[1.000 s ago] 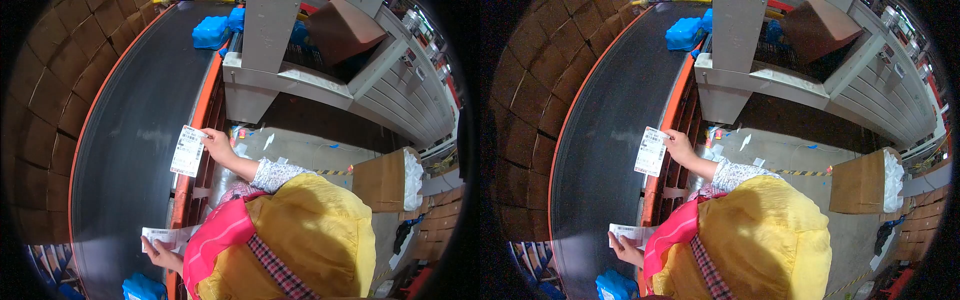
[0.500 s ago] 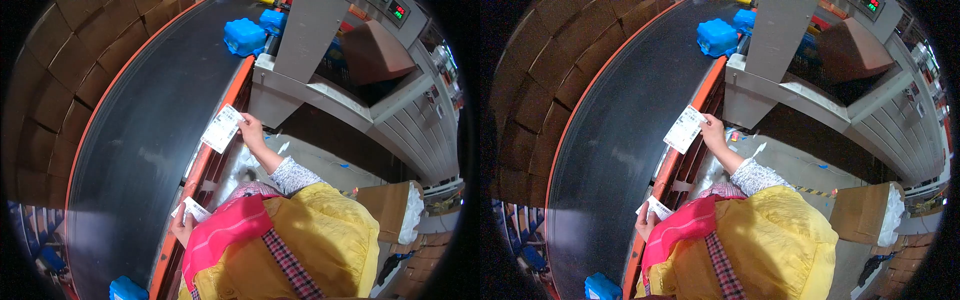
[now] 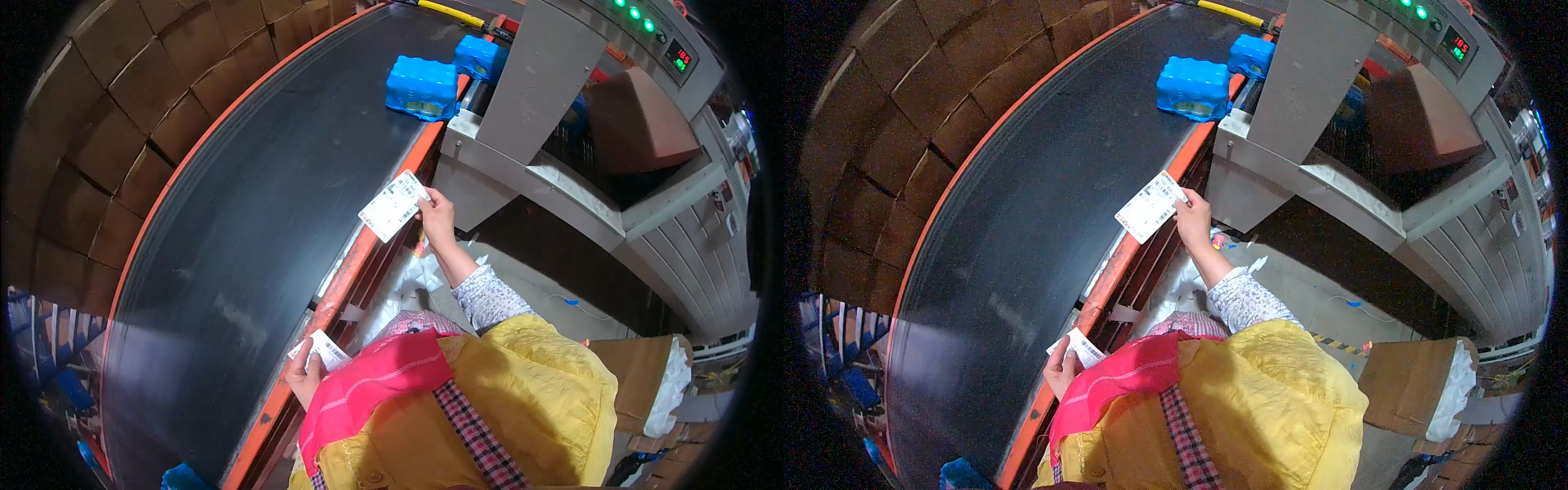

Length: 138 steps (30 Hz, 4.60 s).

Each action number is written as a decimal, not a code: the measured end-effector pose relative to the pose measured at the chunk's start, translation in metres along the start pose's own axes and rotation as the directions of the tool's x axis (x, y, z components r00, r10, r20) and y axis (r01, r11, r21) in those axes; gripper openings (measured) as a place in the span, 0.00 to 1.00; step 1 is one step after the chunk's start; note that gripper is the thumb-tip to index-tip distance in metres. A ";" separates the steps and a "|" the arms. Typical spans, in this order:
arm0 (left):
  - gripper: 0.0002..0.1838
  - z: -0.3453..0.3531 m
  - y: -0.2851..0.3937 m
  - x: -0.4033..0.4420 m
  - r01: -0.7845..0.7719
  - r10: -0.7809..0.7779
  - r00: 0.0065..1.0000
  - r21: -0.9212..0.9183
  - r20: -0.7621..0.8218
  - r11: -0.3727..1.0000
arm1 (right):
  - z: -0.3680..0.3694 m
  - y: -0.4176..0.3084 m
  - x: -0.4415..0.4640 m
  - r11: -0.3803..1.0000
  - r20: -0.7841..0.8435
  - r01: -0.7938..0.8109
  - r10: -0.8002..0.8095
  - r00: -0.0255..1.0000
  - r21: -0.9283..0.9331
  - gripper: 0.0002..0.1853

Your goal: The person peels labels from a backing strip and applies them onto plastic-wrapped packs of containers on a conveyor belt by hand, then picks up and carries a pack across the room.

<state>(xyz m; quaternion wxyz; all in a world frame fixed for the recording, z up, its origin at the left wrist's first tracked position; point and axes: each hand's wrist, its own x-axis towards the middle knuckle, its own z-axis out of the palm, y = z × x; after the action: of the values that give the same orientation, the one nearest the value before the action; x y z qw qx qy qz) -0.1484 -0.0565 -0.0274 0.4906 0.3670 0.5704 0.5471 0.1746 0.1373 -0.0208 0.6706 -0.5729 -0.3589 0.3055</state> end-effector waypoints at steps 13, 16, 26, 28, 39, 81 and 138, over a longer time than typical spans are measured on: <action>0.15 -0.024 -0.021 -0.078 -0.006 -0.013 0.990 -0.130 -0.139 0.991 | -0.008 -0.007 0.046 0.918 -0.091 0.253 -0.293 0.952 -0.304 0.17; 0.15 0.013 -0.036 -0.034 0.023 -0.040 0.990 -0.130 -0.132 0.991 | -0.001 0.020 0.144 0.870 -0.119 0.248 -0.326 0.938 -0.426 0.19; 0.16 0.092 -0.032 -0.029 0.149 -0.184 0.944 -0.144 -0.273 0.978 | 0.013 0.017 0.323 0.511 0.078 0.320 -0.439 0.895 -0.798 0.25; 0.16 0.096 -0.032 -0.033 0.170 -0.206 0.930 -0.141 -0.303 0.975 | 0.019 0.022 0.327 0.440 0.144 0.336 -0.414 0.899 -0.833 0.24; 0.17 0.100 -0.021 -0.049 0.220 -0.243 0.928 -0.112 -0.283 0.969 | 0.048 0.057 0.256 0.105 0.726 0.728 -0.059 0.685 -0.678 0.43; 0.08 0.015 -0.016 -0.108 -0.072 0.210 0.955 0.527 -0.207 0.847 | 0.015 -0.040 -0.214 0.794 0.966 0.556 -0.250 -0.072 0.247 0.10; 0.26 0.148 -0.088 0.033 0.024 -0.221 0.911 -0.489 -0.348 0.872 | -0.007 0.137 0.280 0.904 -0.037 0.268 -0.296 0.954 -0.334 0.15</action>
<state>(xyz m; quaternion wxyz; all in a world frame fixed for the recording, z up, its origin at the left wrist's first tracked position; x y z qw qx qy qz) -0.0041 0.0029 -0.1078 0.4751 0.0809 0.5283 0.6991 0.3366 0.3846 -0.1198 0.6189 -0.6303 -0.4539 0.1168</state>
